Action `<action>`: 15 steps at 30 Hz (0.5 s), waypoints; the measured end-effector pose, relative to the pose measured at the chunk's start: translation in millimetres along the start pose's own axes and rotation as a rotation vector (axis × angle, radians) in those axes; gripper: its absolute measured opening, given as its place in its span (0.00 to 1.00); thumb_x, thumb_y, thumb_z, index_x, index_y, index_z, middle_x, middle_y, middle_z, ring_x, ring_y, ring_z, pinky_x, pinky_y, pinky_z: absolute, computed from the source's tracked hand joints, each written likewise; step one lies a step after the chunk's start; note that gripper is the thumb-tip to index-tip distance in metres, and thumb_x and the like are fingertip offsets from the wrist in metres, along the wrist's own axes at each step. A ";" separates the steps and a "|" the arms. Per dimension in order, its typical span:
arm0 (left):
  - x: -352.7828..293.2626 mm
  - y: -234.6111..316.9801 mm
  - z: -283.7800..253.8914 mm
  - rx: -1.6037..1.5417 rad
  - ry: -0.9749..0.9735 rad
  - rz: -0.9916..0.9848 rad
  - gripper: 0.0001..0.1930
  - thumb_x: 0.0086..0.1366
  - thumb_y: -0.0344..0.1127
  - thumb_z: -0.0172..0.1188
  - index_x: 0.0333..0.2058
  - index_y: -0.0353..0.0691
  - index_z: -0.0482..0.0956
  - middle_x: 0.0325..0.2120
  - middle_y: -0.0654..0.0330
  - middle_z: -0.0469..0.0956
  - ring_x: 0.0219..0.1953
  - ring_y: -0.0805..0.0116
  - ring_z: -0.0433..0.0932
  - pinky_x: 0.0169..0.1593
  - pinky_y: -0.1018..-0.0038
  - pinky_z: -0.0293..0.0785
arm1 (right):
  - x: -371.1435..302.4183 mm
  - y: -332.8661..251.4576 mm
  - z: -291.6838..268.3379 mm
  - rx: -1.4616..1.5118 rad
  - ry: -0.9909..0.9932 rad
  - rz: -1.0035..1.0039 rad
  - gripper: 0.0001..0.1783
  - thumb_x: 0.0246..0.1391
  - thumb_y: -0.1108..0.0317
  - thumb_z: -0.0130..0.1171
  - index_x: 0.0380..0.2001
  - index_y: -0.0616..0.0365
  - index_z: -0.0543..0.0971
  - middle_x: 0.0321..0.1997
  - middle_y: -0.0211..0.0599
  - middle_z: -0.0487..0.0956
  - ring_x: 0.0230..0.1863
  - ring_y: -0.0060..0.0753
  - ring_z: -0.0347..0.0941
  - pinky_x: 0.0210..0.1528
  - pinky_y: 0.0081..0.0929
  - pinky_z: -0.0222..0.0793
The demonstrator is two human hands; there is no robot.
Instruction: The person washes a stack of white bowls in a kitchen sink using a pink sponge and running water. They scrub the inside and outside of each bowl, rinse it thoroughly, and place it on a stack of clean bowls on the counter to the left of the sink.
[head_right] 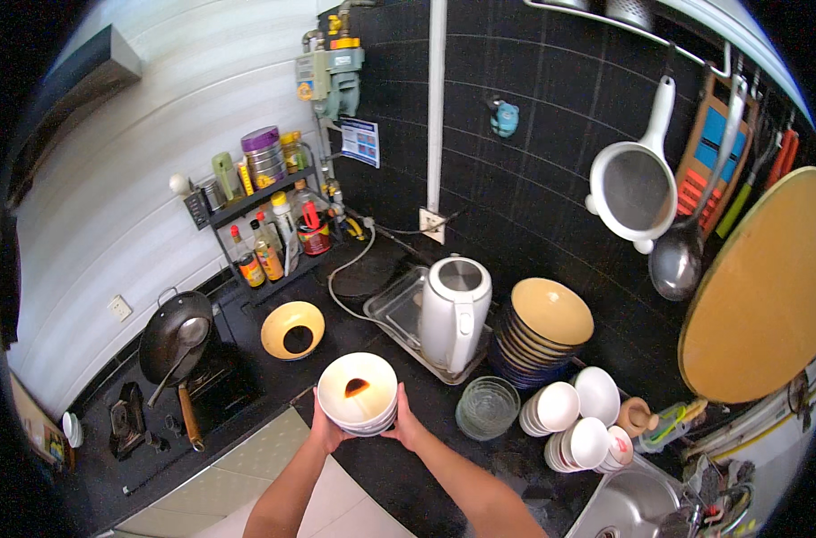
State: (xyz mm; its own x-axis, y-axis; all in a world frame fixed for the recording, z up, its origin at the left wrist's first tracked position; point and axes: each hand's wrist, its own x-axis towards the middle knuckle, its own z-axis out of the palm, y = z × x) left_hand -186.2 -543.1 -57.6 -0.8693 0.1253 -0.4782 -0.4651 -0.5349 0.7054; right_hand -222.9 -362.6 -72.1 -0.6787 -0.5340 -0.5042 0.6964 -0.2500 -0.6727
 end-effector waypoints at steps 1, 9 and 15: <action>-2.3 -12.3 -0.2 -0.012 -0.015 0.001 0.44 0.51 0.76 0.22 0.58 0.53 0.55 0.57 0.59 0.58 0.58 0.56 0.59 0.53 0.46 0.55 | -7.6 8.1 -6.9 0.010 0.001 -0.003 0.48 0.42 0.22 0.22 0.62 0.37 0.48 0.67 0.28 0.46 0.66 0.38 0.40 0.59 0.57 0.43; -92.3 -95.7 69.6 0.006 -0.085 -0.051 0.39 0.56 0.72 0.25 0.59 0.53 0.53 0.58 0.61 0.55 0.60 0.58 0.55 0.59 0.52 0.52 | -156.0 68.0 -46.7 0.148 0.058 -0.048 0.44 0.47 0.27 0.20 0.62 0.40 0.49 0.65 0.29 0.52 0.65 0.35 0.46 0.60 0.46 0.47; -149.1 -169.8 162.7 0.100 -0.168 -0.084 0.35 0.60 0.66 0.25 0.58 0.49 0.55 0.57 0.61 0.58 0.58 0.61 0.58 0.59 0.61 0.55 | -291.7 97.0 -95.4 0.253 0.226 -0.214 0.41 0.51 0.31 0.17 0.61 0.43 0.50 0.63 0.32 0.55 0.63 0.36 0.53 0.59 0.42 0.53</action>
State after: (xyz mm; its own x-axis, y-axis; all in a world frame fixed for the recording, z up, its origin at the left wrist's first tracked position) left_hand -4.8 -335.0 -21.0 -0.8387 0.3080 -0.4491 -0.5439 -0.4322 0.7193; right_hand 20.3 -154.0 -42.0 -0.8292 -0.2645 -0.4925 0.5501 -0.5423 -0.6350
